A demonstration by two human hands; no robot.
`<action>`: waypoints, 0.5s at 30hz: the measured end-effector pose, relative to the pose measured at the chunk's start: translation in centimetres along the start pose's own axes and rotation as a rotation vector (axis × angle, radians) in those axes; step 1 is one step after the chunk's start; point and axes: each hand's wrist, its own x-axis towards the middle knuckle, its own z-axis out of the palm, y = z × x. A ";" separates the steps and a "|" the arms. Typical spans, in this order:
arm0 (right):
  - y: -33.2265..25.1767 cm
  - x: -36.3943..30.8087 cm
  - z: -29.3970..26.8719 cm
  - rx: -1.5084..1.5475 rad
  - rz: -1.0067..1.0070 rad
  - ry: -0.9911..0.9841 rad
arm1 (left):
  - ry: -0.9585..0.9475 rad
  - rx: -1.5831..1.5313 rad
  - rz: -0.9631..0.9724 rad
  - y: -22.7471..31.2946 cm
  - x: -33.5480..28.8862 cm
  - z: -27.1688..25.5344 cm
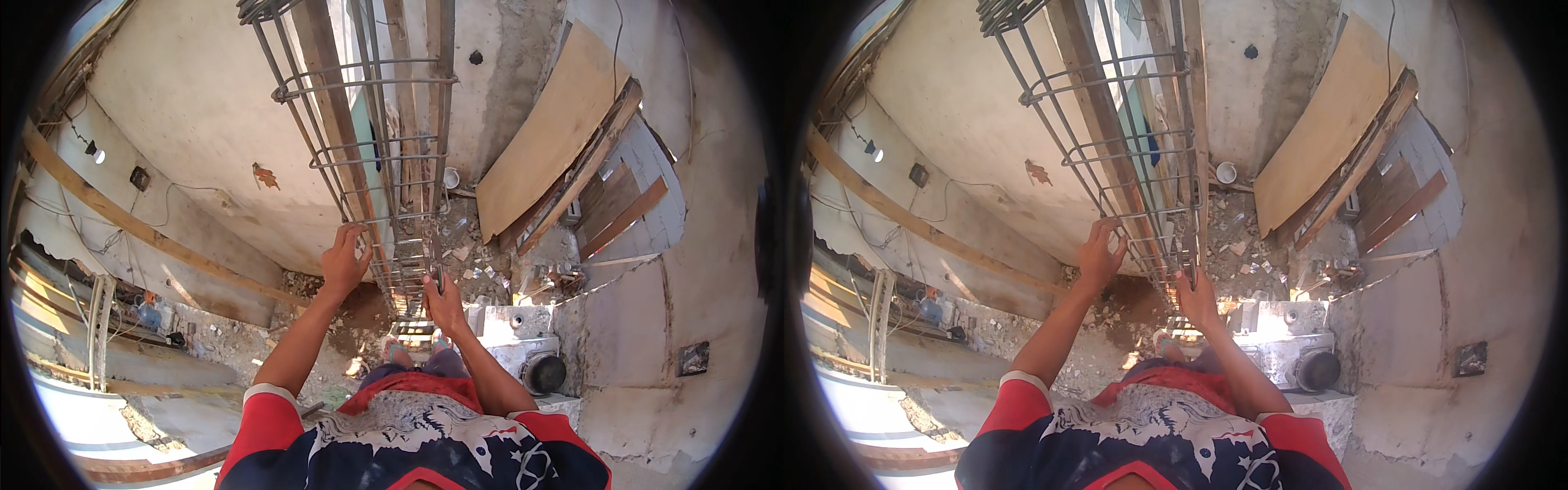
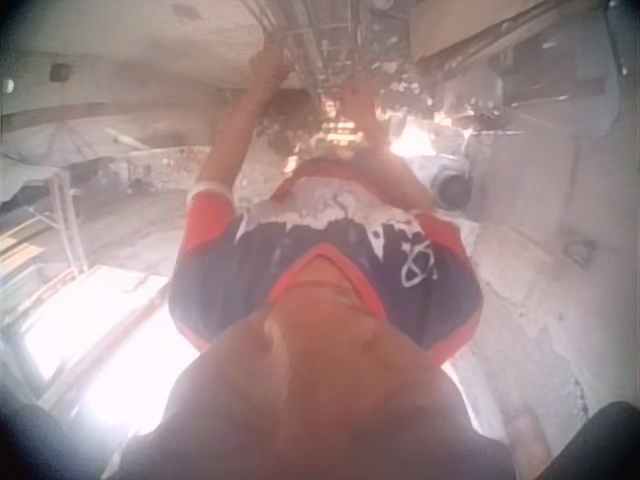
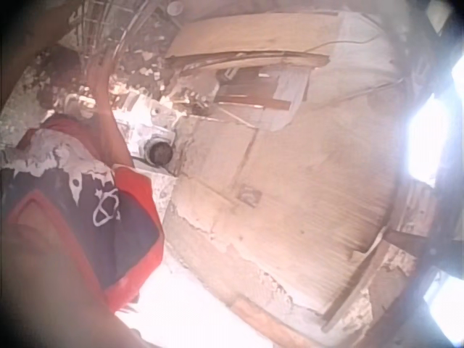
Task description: The person uses pliers to cut and twist wire ties, securing a vertical metal frame to a wooden support beam. They repeatedly position the frame, wrap wire, and tighten connections to stabilize the structure.
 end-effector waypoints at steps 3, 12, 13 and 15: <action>1.9 0.4 0.7 0.273 0.202 0.003 | -0.274 0.242 0.005 3.2 4.4 0.2; 3.9 9.3 2.2 1.066 0.463 -0.045 | -0.485 0.574 0.078 -3.4 9.4 5.3; 2.7 10.3 2.6 1.212 0.497 -0.034 | -0.499 0.567 0.072 -3.4 9.4 5.2; 0.7 9.8 2.7 1.115 0.331 -0.257 | -0.525 0.555 0.050 -3.7 9.2 4.7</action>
